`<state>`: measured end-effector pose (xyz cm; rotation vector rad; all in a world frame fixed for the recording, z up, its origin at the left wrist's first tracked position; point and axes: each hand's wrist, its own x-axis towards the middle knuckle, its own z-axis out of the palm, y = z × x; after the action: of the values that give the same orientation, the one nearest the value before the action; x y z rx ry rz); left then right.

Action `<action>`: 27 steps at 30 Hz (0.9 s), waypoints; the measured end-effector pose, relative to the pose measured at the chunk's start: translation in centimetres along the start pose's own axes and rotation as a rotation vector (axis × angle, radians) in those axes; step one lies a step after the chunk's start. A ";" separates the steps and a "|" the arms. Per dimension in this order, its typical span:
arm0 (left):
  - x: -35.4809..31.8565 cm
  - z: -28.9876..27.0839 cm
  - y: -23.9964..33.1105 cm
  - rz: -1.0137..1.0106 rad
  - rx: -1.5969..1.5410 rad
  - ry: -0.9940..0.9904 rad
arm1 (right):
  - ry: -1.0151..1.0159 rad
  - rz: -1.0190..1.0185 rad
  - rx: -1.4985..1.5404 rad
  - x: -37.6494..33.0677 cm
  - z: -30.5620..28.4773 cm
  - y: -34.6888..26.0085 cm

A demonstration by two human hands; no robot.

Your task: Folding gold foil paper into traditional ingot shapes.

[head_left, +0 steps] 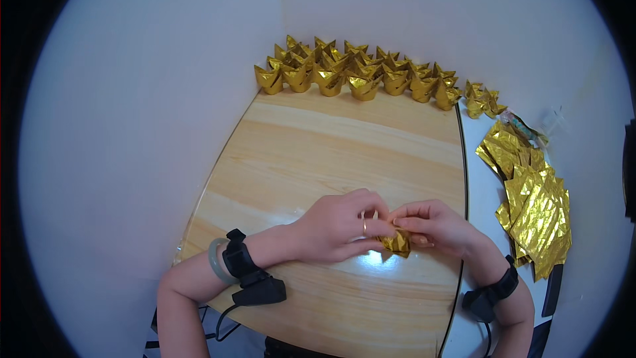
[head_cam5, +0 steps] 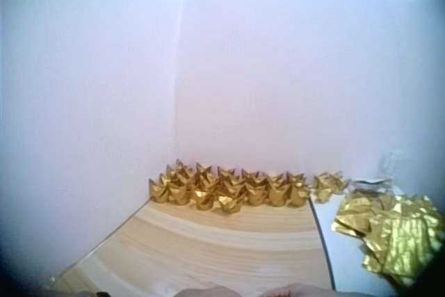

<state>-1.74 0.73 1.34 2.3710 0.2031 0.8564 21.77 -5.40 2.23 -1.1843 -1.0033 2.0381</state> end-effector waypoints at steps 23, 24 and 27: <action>0.0 0.6 -0.4 0.024 0.125 -0.106 | 0.100 -0.294 -0.123 0.2 0.2 1.0; 0.0 0.6 -0.4 0.026 0.125 -0.108 | 0.102 -0.296 -0.122 0.4 -0.1 1.3; -0.2 0.9 -0.7 -0.007 0.075 -0.139 | 0.163 -0.325 -0.325 0.4 0.0 1.6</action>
<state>-1.33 0.77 0.33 2.4868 0.1901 0.6878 21.47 -5.96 0.74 -1.2303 -1.3798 1.5413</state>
